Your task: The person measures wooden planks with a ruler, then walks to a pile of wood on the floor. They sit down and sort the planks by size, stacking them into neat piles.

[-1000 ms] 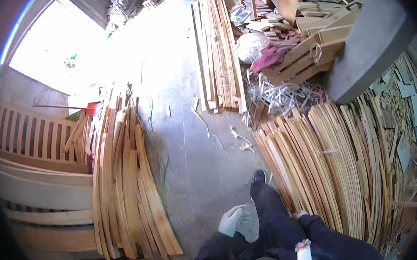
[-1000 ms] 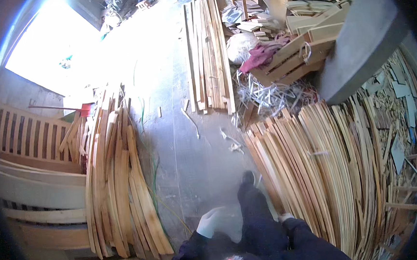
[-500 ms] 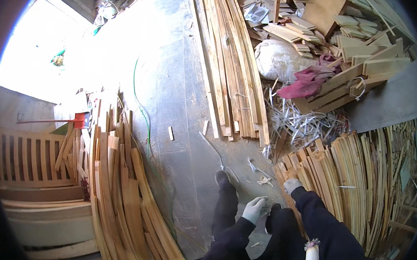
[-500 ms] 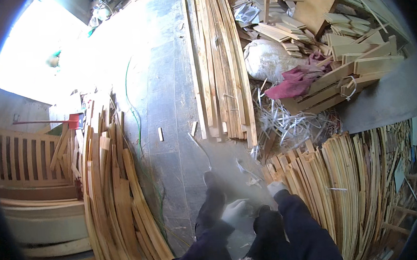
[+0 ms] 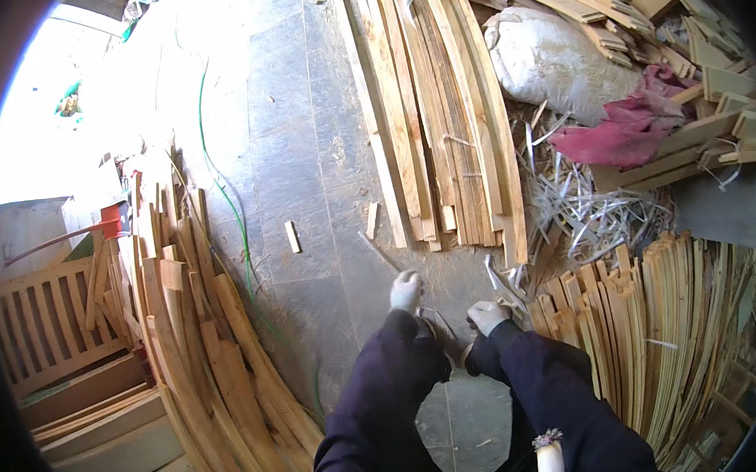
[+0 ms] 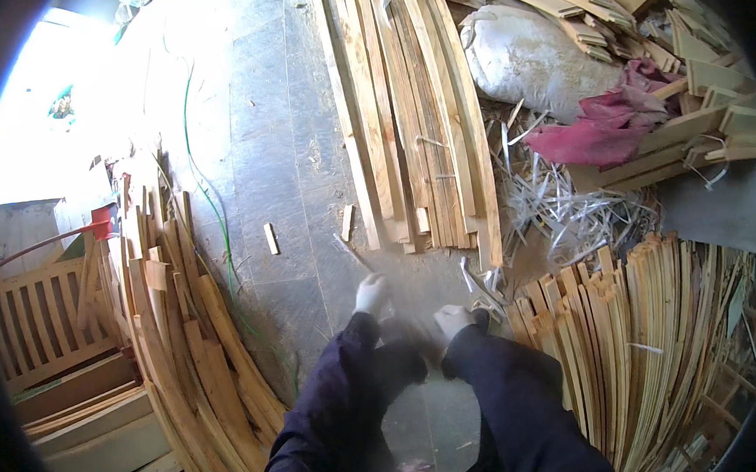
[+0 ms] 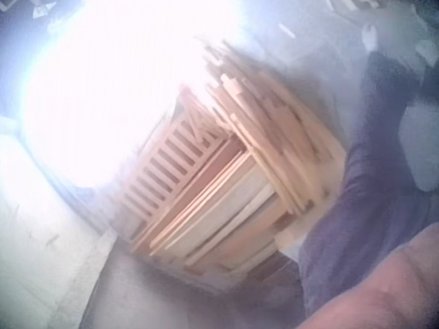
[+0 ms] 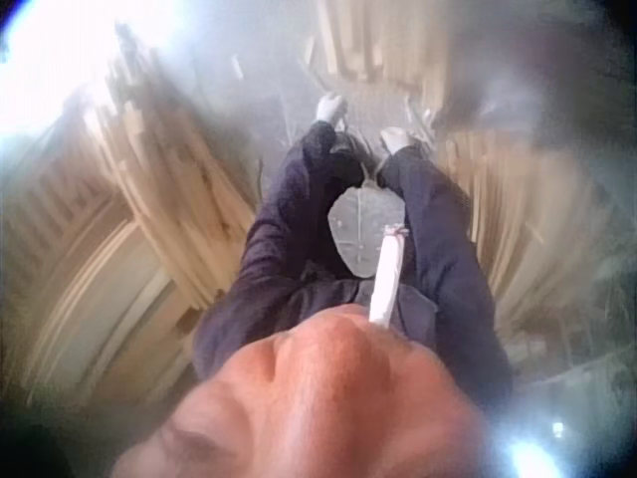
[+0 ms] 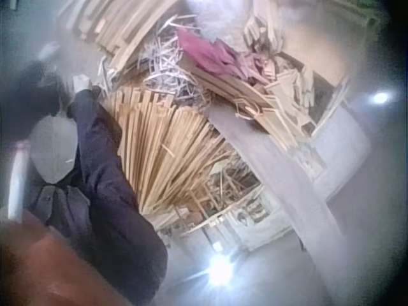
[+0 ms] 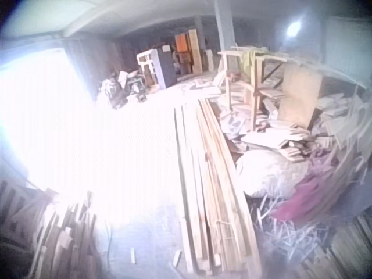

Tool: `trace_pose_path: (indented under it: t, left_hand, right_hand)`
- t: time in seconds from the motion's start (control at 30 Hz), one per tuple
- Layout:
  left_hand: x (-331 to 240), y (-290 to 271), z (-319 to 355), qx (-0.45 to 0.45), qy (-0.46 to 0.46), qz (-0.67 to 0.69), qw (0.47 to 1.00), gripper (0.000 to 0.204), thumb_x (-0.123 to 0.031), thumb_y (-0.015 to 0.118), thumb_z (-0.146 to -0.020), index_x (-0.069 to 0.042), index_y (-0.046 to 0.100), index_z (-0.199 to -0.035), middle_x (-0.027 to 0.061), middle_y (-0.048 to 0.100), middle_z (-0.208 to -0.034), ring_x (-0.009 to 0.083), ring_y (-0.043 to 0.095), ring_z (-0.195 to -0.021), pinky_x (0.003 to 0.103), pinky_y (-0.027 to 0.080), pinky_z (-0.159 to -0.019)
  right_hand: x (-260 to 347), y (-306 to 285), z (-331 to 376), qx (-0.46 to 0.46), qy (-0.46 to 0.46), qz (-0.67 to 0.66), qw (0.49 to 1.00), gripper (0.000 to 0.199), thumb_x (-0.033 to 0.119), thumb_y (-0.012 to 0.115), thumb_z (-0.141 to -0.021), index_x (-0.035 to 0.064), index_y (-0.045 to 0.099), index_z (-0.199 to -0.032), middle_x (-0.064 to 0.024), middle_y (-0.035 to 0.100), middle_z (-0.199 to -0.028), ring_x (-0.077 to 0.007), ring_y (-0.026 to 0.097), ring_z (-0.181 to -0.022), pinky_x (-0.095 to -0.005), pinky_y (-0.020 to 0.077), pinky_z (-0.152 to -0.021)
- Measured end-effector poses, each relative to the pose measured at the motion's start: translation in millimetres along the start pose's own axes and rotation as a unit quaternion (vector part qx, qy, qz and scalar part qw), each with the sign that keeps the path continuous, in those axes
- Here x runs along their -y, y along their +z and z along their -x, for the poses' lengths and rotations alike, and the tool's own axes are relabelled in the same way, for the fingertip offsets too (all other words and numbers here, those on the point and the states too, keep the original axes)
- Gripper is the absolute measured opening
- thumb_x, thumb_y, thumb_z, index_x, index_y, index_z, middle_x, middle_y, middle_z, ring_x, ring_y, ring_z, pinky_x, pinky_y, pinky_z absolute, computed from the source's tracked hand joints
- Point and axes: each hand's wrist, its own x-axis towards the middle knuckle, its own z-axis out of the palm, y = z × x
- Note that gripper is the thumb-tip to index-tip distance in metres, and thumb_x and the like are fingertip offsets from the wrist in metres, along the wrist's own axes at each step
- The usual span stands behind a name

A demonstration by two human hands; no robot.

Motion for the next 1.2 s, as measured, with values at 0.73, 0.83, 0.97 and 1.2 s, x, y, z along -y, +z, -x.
trace_pose_path:
  t: [0.73,0.83,0.97,1.2]
  left_hand:
    - [20,53,-192,-0.223,0.035,-0.386,0.894,0.074,-0.034,0.068,-0.089,0.001,0.039,-0.148,0.0284,0.057,-0.132,0.0443,0.063,-0.117,0.051,0.052,-0.096]
    - [23,45,-204,-0.183,0.016,-0.336,0.924,0.067,-0.03,0.067,-0.087,0.001,0.046,-0.143,0.029,0.061,-0.131,0.0435,0.063,-0.119,0.049,0.052,-0.098]
    - [38,37,-222,-0.192,0.023,-0.234,0.953,0.05,-0.022,0.065,-0.079,0.002,0.059,-0.122,0.0308,0.069,-0.115,0.0449,0.066,-0.113,0.048,0.052,-0.097]
    - [31,48,-248,-0.209,0.077,-0.139,0.965,0.045,-0.022,0.069,-0.076,0.002,0.06,-0.113,0.0306,0.07,-0.107,0.0456,0.068,-0.107,0.048,0.052,-0.092]
  right_hand:
    - [142,59,-293,-0.175,-0.113,0.23,0.951,0.067,0.045,0.067,-0.088,0.0048,0.053,-0.14,-0.0268,0.061,-0.137,-0.0419,0.062,-0.123,-0.051,0.0518,-0.1]
    - [151,66,-290,-0.169,-0.08,0.26,0.947,0.077,0.05,0.07,-0.087,0.0068,0.044,-0.146,-0.0256,0.053,-0.144,-0.0435,0.062,-0.122,-0.0545,0.0523,-0.097]
    - [152,67,-287,-0.184,-0.091,0.275,0.939,0.071,0.049,0.069,-0.087,0.0069,0.049,-0.141,-0.0236,0.056,-0.138,-0.042,0.063,-0.119,-0.0537,0.0524,-0.096]
    - [144,60,-289,-0.17,-0.115,0.259,0.944,0.057,0.043,0.065,-0.088,0.0045,0.061,-0.129,-0.0235,0.06,-0.134,-0.0423,0.062,-0.121,-0.0529,0.0507,-0.099]
